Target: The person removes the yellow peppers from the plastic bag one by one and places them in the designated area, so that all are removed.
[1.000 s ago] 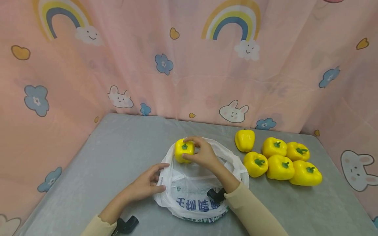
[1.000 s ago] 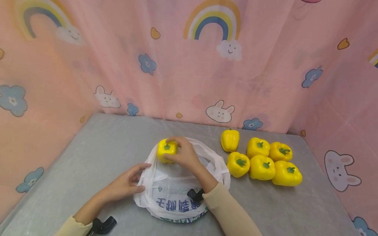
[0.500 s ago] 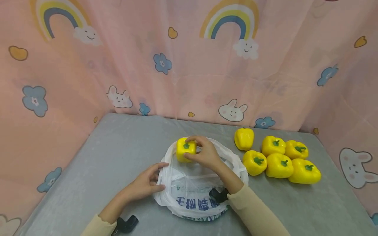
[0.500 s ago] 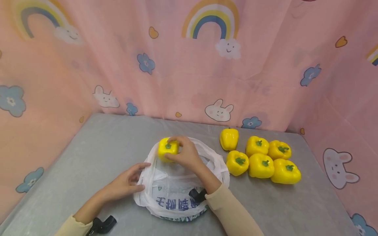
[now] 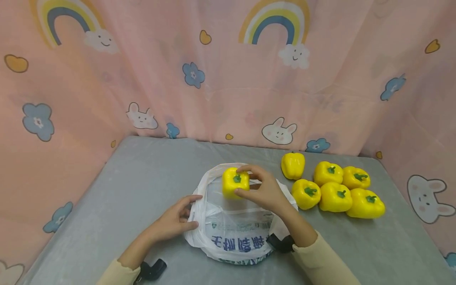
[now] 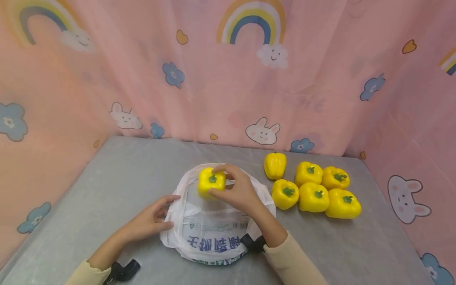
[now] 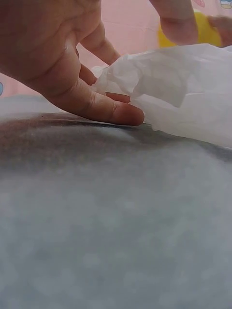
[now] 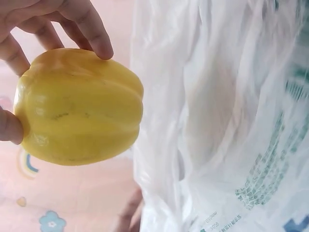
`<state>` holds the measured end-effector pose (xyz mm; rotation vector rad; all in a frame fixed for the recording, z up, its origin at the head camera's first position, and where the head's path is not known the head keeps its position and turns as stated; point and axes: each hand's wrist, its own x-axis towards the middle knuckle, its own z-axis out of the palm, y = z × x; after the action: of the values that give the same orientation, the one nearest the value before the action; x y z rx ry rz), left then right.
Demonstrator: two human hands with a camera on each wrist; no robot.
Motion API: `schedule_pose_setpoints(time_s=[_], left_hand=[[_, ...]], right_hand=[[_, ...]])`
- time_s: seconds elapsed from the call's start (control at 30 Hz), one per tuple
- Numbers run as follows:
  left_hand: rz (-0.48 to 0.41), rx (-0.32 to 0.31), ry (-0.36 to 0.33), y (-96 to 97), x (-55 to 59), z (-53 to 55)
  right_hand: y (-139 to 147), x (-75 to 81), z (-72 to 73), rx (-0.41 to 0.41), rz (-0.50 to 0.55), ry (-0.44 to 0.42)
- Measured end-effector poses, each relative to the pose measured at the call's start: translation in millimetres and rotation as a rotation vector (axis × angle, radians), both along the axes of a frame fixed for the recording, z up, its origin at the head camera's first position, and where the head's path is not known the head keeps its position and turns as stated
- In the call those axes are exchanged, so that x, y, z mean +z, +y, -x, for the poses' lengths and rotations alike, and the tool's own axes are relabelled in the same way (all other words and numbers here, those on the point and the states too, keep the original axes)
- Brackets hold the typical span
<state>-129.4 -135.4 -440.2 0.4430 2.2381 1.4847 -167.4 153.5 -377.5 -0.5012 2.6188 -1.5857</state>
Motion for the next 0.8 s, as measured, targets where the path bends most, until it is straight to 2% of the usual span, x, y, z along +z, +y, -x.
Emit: schedule_pose_setpoints(time_s=[0.3, 0.53, 0.8], left_hand=[[-0.044, -0.006, 0.008, 0.0, 2.6, -0.3], [-0.051, -0.008, 0.008, -1.3, 0.8, 0.0], [-0.066, -0.006, -0.006, -1.4, 3.9, 0.1]], right_hand=[[42.7, 12.5, -30.5, -0.064, -0.077, 0.084], [77.2, 22.4, -55.9, -0.182, -0.188, 0.132], [114.8, 21.0, -77.0, -0.299, -0.297, 0.180]])
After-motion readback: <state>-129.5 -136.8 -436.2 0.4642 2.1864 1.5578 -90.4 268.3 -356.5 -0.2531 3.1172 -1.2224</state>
